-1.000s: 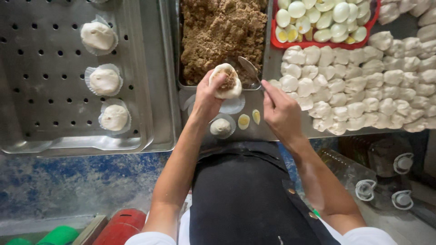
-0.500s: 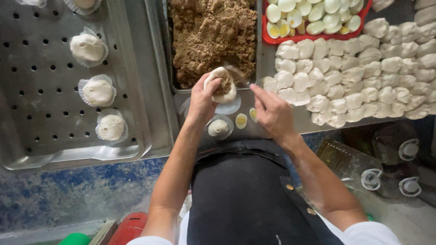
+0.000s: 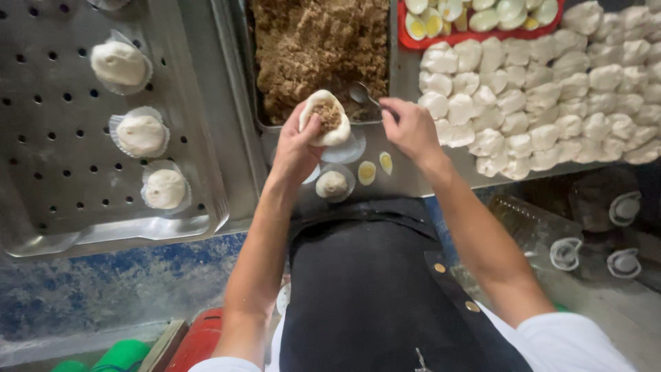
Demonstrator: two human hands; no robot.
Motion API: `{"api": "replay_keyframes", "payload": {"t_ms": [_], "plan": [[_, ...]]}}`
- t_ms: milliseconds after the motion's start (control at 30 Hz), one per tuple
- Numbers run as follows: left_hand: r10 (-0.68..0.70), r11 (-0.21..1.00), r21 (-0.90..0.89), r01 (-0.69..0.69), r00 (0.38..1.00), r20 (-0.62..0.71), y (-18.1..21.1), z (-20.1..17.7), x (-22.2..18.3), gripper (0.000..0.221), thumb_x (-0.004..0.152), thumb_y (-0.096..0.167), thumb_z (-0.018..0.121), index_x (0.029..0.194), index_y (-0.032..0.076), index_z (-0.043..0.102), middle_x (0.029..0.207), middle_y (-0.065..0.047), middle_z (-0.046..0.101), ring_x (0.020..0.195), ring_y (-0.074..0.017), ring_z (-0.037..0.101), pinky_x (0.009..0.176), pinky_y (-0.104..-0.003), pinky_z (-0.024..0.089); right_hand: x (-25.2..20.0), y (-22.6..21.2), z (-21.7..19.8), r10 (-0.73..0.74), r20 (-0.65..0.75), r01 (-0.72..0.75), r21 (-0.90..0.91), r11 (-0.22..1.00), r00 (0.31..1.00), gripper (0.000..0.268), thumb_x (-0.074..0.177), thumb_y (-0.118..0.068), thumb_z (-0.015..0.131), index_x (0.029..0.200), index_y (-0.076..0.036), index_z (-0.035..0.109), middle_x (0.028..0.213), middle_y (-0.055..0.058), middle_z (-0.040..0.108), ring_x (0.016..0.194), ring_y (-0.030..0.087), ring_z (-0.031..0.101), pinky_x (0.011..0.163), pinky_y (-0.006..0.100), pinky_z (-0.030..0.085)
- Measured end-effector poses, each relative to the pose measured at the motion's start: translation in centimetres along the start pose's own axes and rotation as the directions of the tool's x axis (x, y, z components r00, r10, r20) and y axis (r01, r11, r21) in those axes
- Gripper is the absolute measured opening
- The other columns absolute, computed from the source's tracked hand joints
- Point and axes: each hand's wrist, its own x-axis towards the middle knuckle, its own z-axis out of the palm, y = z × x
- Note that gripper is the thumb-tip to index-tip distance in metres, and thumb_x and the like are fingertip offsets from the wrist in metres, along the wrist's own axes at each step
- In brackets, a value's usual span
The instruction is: The person prepares siopao by filling dough wrappers with meat and egg slices, sealing them, and placing them into a steamer tray.
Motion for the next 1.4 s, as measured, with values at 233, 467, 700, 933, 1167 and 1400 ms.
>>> {"api": "replay_keyframes", "payload": {"t_ms": [233, 467, 700, 933, 1167, 1400], "plan": [[-0.034, 0.999, 0.02, 0.035, 0.998, -0.059, 0.5, -2.1, -2.2, 0.044, 0.106, 0.015, 0.061, 0.146, 0.001, 0.049, 0.132, -0.017, 0.064, 0.122, -0.0276, 0.066, 0.105, -0.045, 0.058, -3.1, 1.0, -2.9, -0.103, -0.178, 0.104, -0.002, 0.995, 0.979, 0.026, 0.104, -0.011, 0.063, 0.128, -0.003, 0.071, 0.112, 0.016, 0.077, 0.1, 0.027, 0.076, 0.088, 0.04, 0.059], [-0.093, 0.996, -0.028, 0.09, 0.989, -0.117, -0.3, -2.1, -2.8, 0.046, 0.101, 0.016, 0.057, 0.143, 0.0, 0.05, 0.132, -0.015, 0.064, 0.123, -0.0283, 0.065, 0.106, -0.048, 0.057, -10.5, 4.7, 2.7, 0.168, 0.051, -0.164, -0.064, 0.984, 0.985, 0.035, 0.093, -0.019, 0.074, 0.122, -0.001, 0.068, 0.102, 0.021, 0.072, 0.089, 0.033, 0.072, 0.079, 0.045, 0.057], [-0.138, 0.982, -0.133, 0.136, 0.99, -0.006, -0.8, -1.8, -2.7, 0.047, 0.103, 0.021, 0.058, 0.145, 0.001, 0.049, 0.135, -0.016, 0.062, 0.124, -0.0307, 0.064, 0.105, -0.049, 0.055, -11.5, 6.8, 7.3, 0.085, -0.056, -0.091, -0.12, 0.989, 0.995, 0.035, 0.085, -0.012, 0.075, 0.117, -0.003, 0.065, 0.106, 0.022, 0.066, 0.097, 0.041, 0.066, 0.084, 0.047, 0.055], [-0.147, 0.988, 0.056, 0.146, 0.989, 0.014, -2.8, -2.4, -3.7, 0.05, 0.103, 0.021, 0.062, 0.147, 0.002, 0.048, 0.132, -0.014, 0.063, 0.12, -0.0274, 0.065, 0.101, -0.046, 0.057, -10.4, -0.2, 1.8, 0.186, 0.022, -0.169, 0.532, 0.83, 0.982, 0.029, 0.097, -0.009, 0.073, 0.124, -0.001, 0.065, 0.108, 0.008, 0.073, 0.097, 0.011, 0.069, 0.087, 0.026, 0.057], [-0.094, 0.975, 0.207, 0.084, 0.995, 0.04, -3.9, 0.4, -3.4, 0.054, 0.099, 0.013, 0.071, 0.146, 0.0, 0.05, 0.129, -0.013, 0.064, 0.115, -0.0208, 0.065, 0.097, -0.036, 0.058, -7.2, -9.8, -0.9, 0.154, 0.053, -0.163, 0.364, 0.917, 0.987, 0.021, 0.094, -0.01, 0.079, 0.112, -0.001, 0.074, 0.097, 0.007, 0.076, 0.084, 0.012, 0.071, 0.072, 0.027, 0.059], [-0.038, 0.98, 0.194, 0.038, 0.999, -0.006, -2.4, 1.6, -4.6, 0.053, 0.096, 0.01, 0.073, 0.142, -0.001, 0.051, 0.124, -0.013, 0.065, 0.11, -0.0201, 0.067, 0.093, -0.035, 0.058, -7.4, -11.3, -1.5, -0.047, -0.004, 0.045, 0.363, 0.931, 0.999, 0.021, 0.096, -0.003, 0.071, 0.117, 0.001, 0.071, 0.11, 0.012, 0.071, 0.095, 0.016, 0.074, 0.077, 0.029, 0.064]]}}
